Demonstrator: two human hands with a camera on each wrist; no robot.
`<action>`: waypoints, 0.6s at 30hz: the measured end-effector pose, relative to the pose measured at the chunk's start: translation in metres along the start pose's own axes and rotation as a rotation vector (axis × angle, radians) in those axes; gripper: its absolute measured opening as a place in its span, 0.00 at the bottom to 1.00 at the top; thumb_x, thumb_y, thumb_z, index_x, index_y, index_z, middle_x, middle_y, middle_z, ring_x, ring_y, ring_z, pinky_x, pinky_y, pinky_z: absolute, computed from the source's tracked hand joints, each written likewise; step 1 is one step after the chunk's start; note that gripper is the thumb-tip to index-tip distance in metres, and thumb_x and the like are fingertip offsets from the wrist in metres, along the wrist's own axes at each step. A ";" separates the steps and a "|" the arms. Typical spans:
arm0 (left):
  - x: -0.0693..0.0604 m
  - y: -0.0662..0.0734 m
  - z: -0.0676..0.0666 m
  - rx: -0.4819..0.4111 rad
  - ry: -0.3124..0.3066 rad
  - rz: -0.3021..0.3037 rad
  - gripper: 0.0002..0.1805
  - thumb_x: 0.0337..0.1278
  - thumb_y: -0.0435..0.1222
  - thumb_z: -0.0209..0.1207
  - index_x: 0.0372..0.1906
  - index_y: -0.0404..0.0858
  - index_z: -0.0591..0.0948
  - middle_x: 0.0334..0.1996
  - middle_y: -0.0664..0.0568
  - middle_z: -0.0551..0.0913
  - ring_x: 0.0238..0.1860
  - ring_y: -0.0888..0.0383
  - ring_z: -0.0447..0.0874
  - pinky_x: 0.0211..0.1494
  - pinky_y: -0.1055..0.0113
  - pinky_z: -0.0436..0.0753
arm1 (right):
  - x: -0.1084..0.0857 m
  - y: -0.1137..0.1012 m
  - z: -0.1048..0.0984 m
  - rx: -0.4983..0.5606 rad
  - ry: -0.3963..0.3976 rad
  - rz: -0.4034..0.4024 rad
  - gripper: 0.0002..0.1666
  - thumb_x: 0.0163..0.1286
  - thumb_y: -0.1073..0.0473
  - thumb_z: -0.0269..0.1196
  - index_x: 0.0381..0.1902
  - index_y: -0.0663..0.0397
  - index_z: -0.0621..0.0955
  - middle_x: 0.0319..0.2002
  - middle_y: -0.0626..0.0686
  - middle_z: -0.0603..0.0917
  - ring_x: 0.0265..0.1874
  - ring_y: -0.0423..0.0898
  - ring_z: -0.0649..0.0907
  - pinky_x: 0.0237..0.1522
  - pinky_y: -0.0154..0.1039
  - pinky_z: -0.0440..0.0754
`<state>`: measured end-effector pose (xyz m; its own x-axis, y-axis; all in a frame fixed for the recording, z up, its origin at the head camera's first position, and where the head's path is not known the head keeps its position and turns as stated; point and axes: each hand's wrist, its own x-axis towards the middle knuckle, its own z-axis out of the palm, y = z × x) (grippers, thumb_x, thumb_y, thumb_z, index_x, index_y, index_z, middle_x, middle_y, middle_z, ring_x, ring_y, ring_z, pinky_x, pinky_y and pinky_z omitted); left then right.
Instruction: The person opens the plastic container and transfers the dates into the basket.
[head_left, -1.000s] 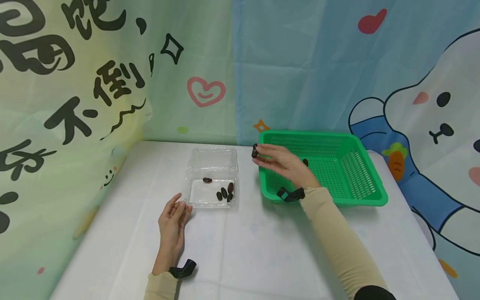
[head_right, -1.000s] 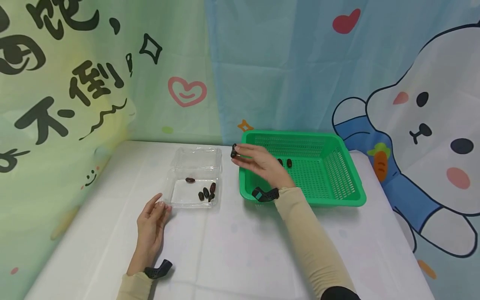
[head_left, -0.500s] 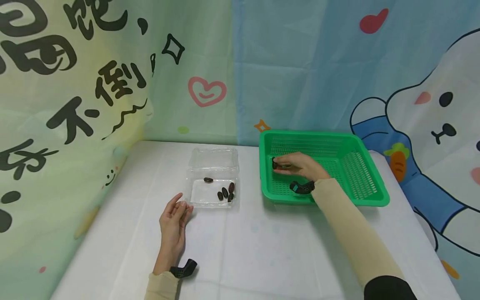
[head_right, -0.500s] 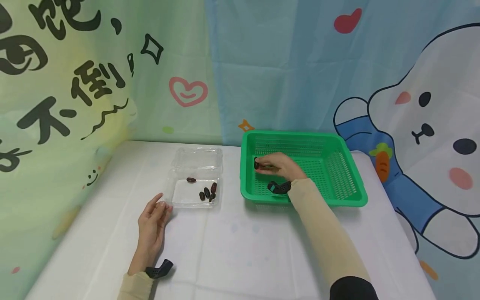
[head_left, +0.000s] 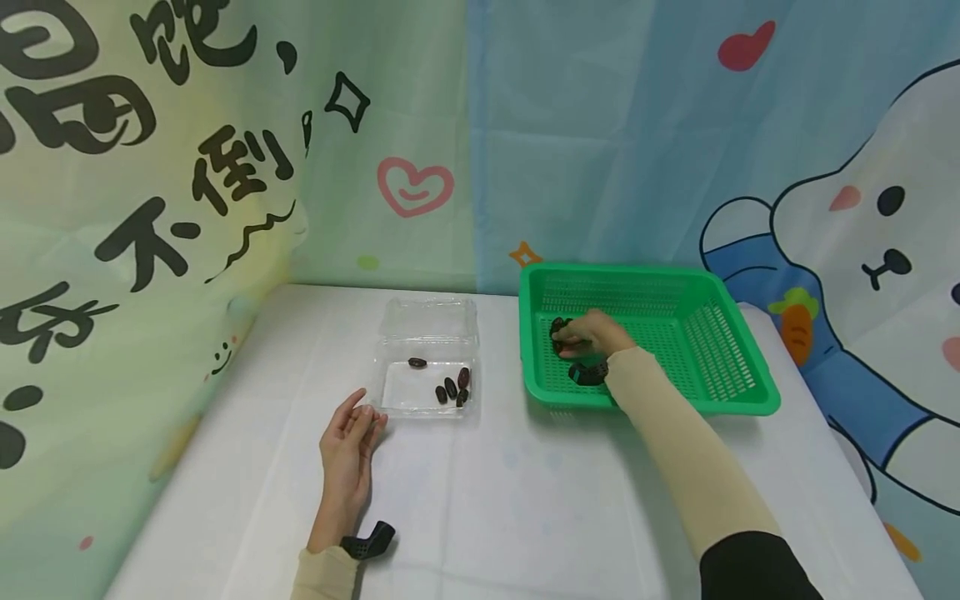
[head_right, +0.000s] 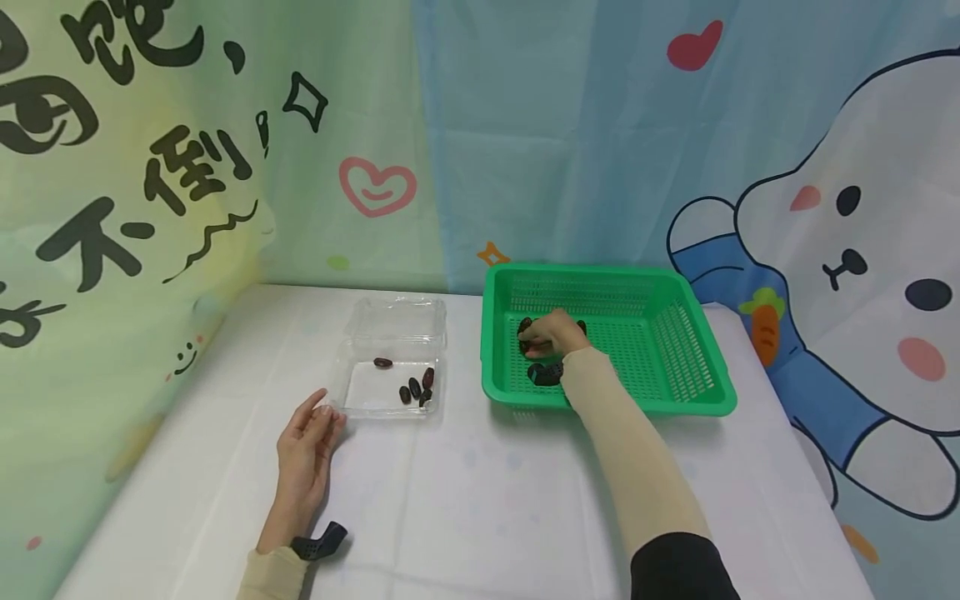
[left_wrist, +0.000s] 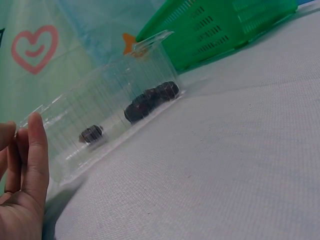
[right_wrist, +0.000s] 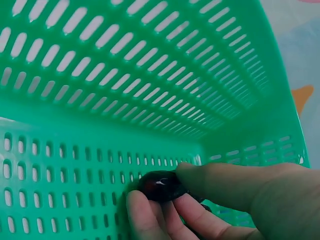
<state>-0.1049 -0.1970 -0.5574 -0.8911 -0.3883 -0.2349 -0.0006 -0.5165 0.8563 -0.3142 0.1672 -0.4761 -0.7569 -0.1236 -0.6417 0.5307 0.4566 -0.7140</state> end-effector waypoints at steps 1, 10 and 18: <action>0.000 0.000 0.000 -0.004 -0.001 0.003 0.27 0.71 0.28 0.61 0.72 0.31 0.71 0.40 0.52 0.81 0.38 0.63 0.87 0.54 0.73 0.92 | -0.001 0.000 0.001 -0.006 0.007 -0.003 0.36 0.78 0.63 0.62 0.75 0.74 0.63 0.66 0.69 0.72 0.37 0.45 0.90 0.65 0.45 0.89; 0.000 0.000 0.000 -0.010 -0.013 0.004 0.27 0.71 0.27 0.62 0.72 0.31 0.72 0.41 0.53 0.81 0.38 0.64 0.87 0.54 0.72 0.92 | -0.001 0.001 0.009 -0.093 0.063 -0.040 0.55 0.76 0.64 0.64 0.83 0.66 0.41 0.57 0.69 0.72 0.27 0.45 0.86 0.52 0.44 0.93; 0.000 0.000 0.000 -0.003 -0.009 -0.002 0.25 0.74 0.24 0.56 0.72 0.31 0.71 0.39 0.55 0.81 0.38 0.64 0.87 0.54 0.73 0.92 | 0.000 0.004 0.011 -0.135 0.080 -0.058 0.44 0.75 0.64 0.65 0.78 0.72 0.55 0.61 0.70 0.72 0.25 0.44 0.86 0.52 0.46 0.93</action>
<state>-0.1045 -0.1974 -0.5573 -0.8951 -0.3807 -0.2321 -0.0008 -0.5193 0.8546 -0.3074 0.1589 -0.4818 -0.8157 -0.0852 -0.5722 0.4330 0.5660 -0.7015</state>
